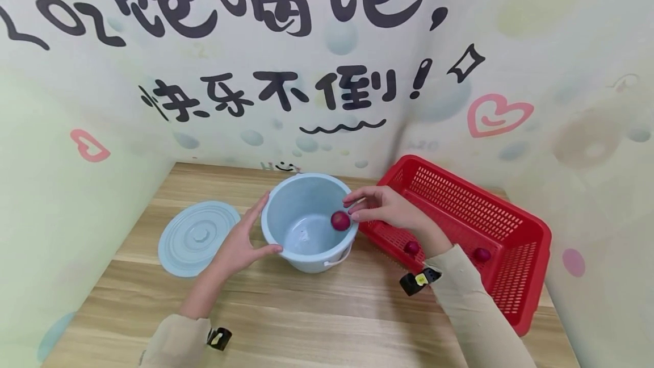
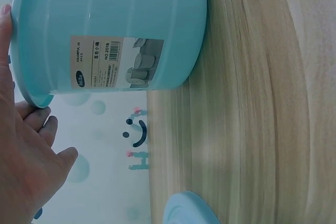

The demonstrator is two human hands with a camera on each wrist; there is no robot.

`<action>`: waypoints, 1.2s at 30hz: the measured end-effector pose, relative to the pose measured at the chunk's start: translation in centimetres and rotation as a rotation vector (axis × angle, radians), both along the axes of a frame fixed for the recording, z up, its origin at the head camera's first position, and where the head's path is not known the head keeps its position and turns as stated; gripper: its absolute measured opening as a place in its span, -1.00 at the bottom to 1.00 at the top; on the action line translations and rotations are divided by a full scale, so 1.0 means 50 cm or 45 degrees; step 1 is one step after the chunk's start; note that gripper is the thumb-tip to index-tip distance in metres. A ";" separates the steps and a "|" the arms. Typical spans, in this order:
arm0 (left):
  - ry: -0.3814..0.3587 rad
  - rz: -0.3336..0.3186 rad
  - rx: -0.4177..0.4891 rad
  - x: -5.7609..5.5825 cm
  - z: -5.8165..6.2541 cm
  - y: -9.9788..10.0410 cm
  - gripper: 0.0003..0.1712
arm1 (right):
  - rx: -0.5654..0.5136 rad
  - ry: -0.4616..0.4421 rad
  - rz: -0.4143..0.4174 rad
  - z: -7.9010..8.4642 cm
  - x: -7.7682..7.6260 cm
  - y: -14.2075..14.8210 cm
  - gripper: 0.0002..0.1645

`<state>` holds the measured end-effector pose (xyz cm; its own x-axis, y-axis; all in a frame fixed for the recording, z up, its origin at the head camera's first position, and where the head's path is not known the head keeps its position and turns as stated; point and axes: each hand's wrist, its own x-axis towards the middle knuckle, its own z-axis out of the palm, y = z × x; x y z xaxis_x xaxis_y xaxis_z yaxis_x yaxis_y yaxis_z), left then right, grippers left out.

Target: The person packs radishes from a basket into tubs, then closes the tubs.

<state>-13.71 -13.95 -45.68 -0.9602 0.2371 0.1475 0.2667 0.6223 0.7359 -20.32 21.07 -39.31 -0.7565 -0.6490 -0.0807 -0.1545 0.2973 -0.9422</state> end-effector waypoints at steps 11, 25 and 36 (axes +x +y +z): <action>-0.080 0.060 -0.016 0.033 -0.006 -0.011 0.32 | -0.040 -0.024 -0.052 -0.017 0.000 0.026 -0.44; -0.036 0.038 0.054 0.017 0.005 0.004 0.33 | 0.029 -0.018 -0.262 -0.032 -0.028 0.119 -0.42; -0.034 0.033 0.062 0.019 0.003 0.006 0.33 | 0.051 -0.019 -0.333 -0.063 -0.046 0.179 -0.45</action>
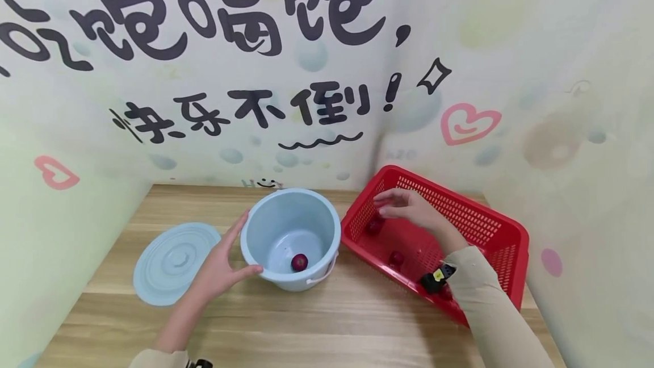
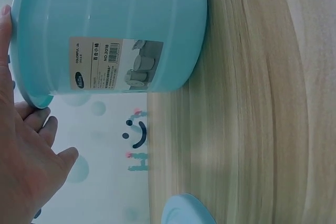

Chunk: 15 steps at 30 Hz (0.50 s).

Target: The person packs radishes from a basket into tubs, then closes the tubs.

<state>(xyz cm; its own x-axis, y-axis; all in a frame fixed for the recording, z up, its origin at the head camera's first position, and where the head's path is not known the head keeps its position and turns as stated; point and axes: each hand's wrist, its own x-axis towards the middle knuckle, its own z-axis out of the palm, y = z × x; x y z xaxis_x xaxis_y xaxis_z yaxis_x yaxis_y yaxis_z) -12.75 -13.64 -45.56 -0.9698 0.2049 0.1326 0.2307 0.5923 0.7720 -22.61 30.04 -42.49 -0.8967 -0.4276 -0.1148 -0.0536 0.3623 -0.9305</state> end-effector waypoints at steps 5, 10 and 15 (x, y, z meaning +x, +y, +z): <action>0.014 0.001 -0.015 -0.002 0.000 -0.005 0.35 | 0.020 -0.003 -0.007 -0.015 -0.013 0.006 -0.42; 0.037 -0.012 -0.015 -0.005 -0.003 -0.002 0.34 | 0.065 -0.012 -0.012 -0.035 -0.026 0.014 -0.43; 0.057 -0.017 -0.027 -0.002 -0.005 0.001 0.35 | 0.058 -0.028 -0.006 -0.058 -0.039 0.020 -0.43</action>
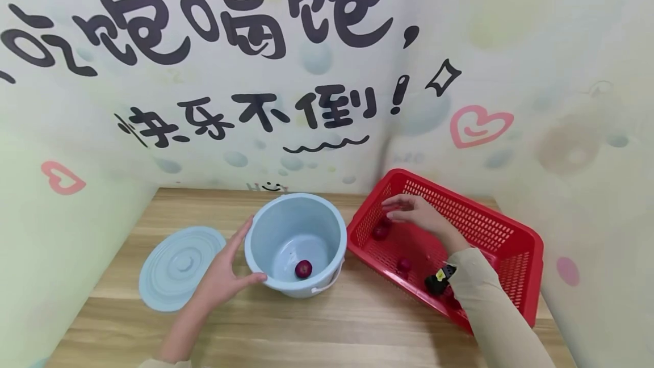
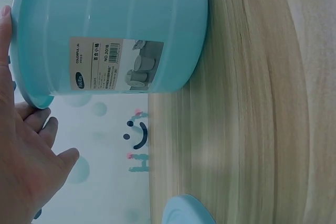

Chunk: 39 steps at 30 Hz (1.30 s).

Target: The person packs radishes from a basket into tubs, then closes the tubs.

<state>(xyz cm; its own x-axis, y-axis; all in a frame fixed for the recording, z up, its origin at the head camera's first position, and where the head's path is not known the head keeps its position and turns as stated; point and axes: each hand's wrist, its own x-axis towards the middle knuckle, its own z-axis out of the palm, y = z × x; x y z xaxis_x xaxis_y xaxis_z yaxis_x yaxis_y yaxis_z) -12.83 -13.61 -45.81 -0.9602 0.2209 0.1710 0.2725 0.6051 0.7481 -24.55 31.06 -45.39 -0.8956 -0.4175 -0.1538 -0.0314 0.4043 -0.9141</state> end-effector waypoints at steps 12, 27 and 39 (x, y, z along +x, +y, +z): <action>0.014 0.001 -0.003 0.008 -0.002 -0.001 0.36 | 0.011 -0.094 0.059 -0.072 -0.020 0.000 -0.47; -0.031 0.007 -0.024 -0.006 0.003 -0.005 0.33 | 0.409 -0.045 0.202 -0.079 -0.027 -0.020 -0.47; -0.033 0.008 -0.038 -0.005 0.000 -0.005 0.32 | 0.399 -0.077 0.209 -0.113 -0.021 -0.007 -0.51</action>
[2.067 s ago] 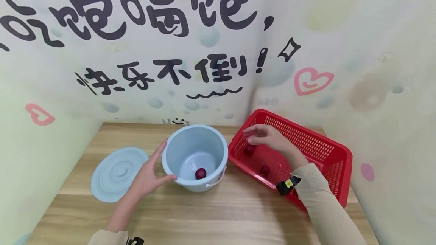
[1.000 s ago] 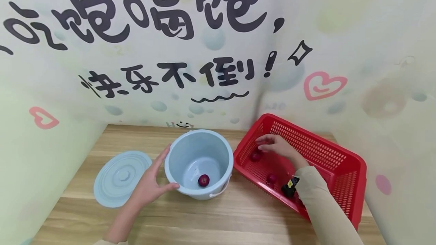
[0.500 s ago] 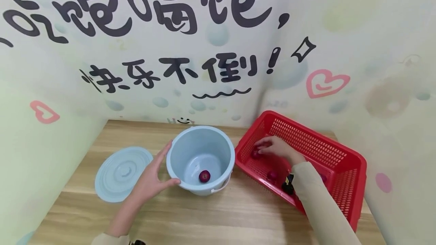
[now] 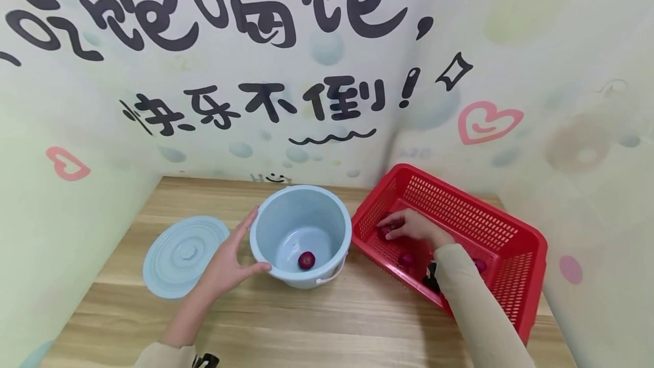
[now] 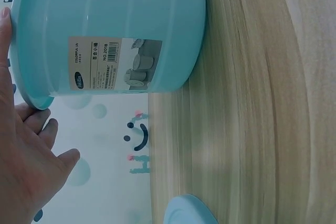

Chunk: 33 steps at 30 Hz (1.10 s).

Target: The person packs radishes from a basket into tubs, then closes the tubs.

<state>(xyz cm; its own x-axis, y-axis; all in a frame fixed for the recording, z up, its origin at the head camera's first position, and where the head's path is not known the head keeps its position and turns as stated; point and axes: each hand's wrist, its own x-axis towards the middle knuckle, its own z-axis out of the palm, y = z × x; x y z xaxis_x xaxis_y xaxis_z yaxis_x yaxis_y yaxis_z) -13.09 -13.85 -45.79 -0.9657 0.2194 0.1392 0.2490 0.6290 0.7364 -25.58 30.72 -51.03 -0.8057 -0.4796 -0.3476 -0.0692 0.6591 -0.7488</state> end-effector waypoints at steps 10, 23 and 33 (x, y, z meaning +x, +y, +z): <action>-0.005 0.004 0.011 0.001 0.000 -0.003 0.31 | -0.068 -0.022 0.012 0.004 0.001 0.006 -0.51; -0.027 0.004 0.020 -0.001 0.001 -0.001 0.31 | -0.223 -0.101 -0.055 0.009 0.002 0.023 -0.48; -0.048 0.014 0.026 -0.001 0.003 -0.002 0.32 | -0.262 -0.083 -0.075 0.043 0.004 0.020 -0.43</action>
